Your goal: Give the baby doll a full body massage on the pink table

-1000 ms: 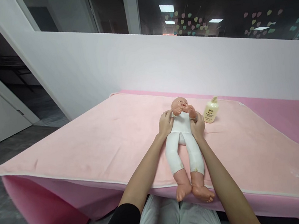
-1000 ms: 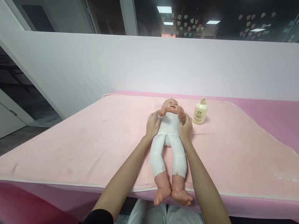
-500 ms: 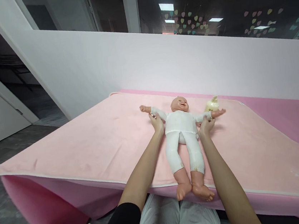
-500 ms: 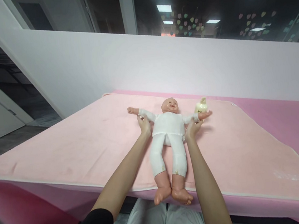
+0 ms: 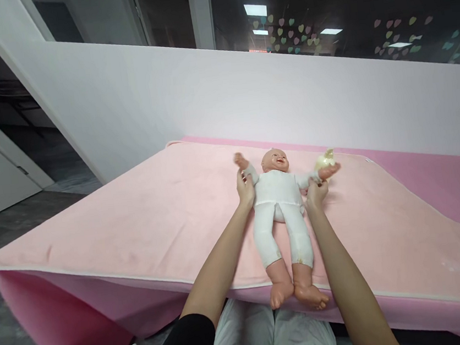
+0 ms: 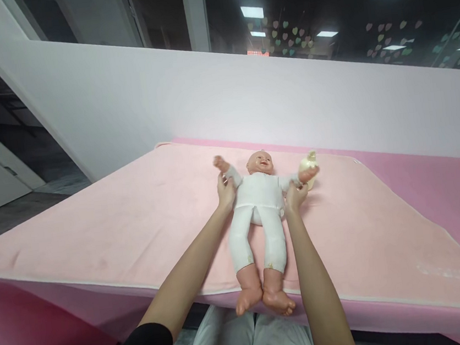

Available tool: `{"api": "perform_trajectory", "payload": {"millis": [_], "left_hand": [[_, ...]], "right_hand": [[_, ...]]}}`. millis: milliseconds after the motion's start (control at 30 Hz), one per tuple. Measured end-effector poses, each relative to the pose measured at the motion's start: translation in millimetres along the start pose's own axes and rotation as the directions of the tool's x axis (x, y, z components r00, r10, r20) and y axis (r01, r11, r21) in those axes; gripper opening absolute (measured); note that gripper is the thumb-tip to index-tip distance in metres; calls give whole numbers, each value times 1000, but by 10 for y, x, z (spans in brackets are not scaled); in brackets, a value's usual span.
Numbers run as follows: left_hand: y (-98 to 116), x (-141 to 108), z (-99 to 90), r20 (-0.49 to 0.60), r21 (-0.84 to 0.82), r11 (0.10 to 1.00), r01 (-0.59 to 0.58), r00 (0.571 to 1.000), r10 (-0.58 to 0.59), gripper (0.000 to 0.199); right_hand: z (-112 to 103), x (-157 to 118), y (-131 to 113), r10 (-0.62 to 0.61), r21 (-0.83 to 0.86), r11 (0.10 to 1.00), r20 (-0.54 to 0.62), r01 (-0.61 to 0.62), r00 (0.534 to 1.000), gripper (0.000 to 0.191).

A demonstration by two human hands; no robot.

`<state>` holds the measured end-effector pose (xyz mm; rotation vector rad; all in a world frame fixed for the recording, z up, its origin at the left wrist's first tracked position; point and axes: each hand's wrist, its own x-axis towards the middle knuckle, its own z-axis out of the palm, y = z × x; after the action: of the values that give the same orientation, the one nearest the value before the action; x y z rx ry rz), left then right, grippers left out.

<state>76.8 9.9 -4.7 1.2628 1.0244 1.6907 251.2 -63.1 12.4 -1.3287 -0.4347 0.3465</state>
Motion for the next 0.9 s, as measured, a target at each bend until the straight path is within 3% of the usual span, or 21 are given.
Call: {"api": "perform_trajectory", "payload": {"millis": [100, 167, 200, 300, 367, 400, 467, 533, 567, 600, 667, 767, 833, 900], "left_hand": [[-43, 44, -77, -205, -190, 947, 260, 933, -297, 28], [-35, 54, -115, -237, -251, 918, 309, 900, -367, 24], [-23, 50, -122, -234, -248, 922, 298, 905, -355, 24], [32, -5, -96, -161, -112, 984, 136, 975, -153, 29], [78, -63, -56, -36, 4, 999, -40, 999, 40, 33], [102, -92, -36, 51, 52, 990, -128, 991, 125, 34], [146, -137, -6, 257, 140, 949, -284, 936, 242, 33], [176, -153, 11, 422, 210, 894, -395, 862, 282, 32], [184, -149, 15, 455, 232, 878, -419, 844, 283, 32], [185, -137, 17, 451, 236, 878, -416, 847, 280, 33], [172, -94, 13, 340, 185, 925, -333, 904, 257, 33], [121, 0, -24, 83, -8, 998, -69, 994, 70, 35], [77, 63, -75, -26, -159, 979, 127, 991, -133, 37], [36, 111, -132, -64, -290, 917, 274, 950, -304, 36]], "right_hand": [[-59, 33, 36, 264, 95, 963, -110, -254, 958, 36], [-86, 22, 59, 326, 105, 943, -117, -315, 938, 36], [-92, 11, 64, 307, 99, 950, -115, -296, 945, 38], [-82, -46, 47, 64, 38, 997, -76, -61, 995, 46], [-61, -113, 14, -140, -38, 989, 34, 141, 990, 46], [-51, -154, -5, -219, -75, 971, 111, 228, 969, 45], [-37, -231, -40, -346, -129, 911, 279, 392, 896, 44], [-37, -272, -69, -430, -153, 841, 396, 520, 812, 42], [-41, -270, -80, -440, -162, 824, 418, 542, 795, 41], [-48, -252, -88, -426, -173, 832, 408, 527, 807, 39], [-69, -175, -93, -344, -161, 902, 292, 401, 892, 35], [-115, -18, -52, -142, 2, 990, 43, 142, 989, 33], [-150, 67, 9, 29, 115, 993, -81, -20, 996, 28], [-179, 118, 79, 203, 159, 971, -157, -178, 966, 20]]}}
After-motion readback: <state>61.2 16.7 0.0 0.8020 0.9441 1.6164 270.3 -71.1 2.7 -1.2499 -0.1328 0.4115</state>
